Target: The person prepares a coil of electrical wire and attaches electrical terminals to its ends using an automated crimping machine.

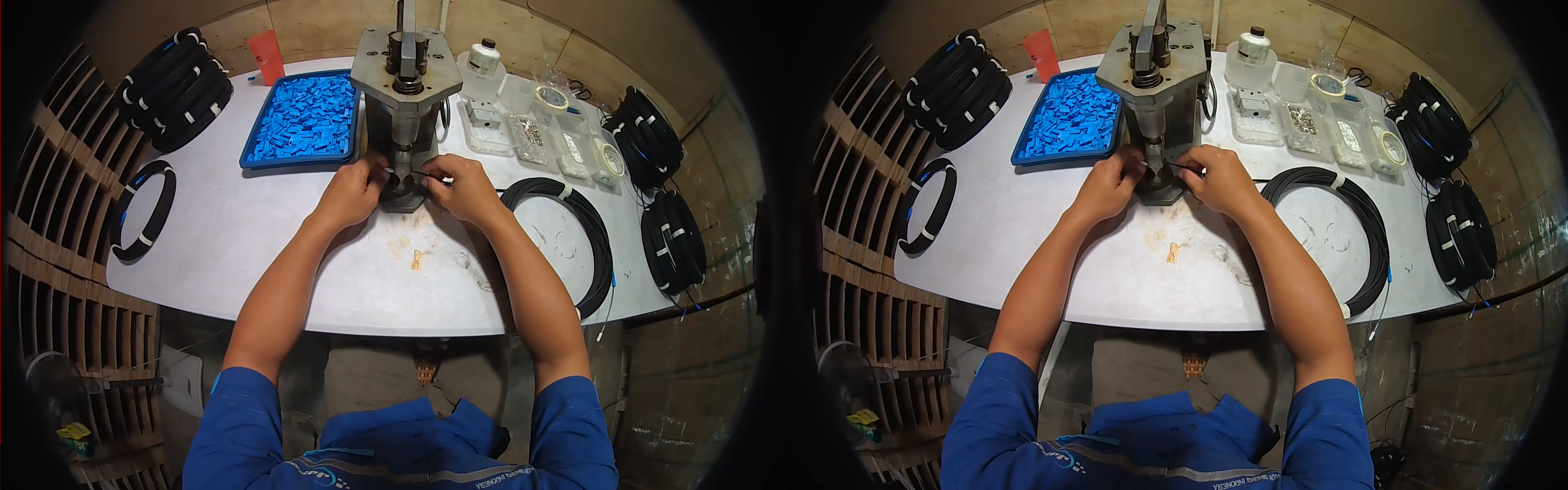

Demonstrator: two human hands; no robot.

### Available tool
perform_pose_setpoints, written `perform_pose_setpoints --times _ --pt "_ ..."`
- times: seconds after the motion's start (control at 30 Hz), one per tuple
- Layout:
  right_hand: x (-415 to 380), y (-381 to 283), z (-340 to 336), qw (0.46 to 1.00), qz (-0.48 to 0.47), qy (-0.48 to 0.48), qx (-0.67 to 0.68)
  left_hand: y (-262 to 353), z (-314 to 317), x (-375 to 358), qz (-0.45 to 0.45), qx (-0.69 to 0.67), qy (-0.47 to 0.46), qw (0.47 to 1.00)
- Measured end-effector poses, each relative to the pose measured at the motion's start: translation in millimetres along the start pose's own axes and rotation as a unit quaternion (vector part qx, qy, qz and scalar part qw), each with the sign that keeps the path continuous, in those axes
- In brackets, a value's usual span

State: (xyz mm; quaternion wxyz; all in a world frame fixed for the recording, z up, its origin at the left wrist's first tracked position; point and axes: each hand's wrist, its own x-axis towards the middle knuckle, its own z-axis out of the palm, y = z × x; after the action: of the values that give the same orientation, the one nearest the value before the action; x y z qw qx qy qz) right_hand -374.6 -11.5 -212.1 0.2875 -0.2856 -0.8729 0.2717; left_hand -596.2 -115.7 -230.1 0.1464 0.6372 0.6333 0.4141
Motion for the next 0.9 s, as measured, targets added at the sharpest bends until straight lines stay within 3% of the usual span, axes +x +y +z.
perform_pose_setpoints --times 0.9 --pt "0.2 1.7 0.7 1.0 -0.007 0.006 -0.007 3.5 -0.7 -0.9 -0.008 0.004 0.001 1.0"
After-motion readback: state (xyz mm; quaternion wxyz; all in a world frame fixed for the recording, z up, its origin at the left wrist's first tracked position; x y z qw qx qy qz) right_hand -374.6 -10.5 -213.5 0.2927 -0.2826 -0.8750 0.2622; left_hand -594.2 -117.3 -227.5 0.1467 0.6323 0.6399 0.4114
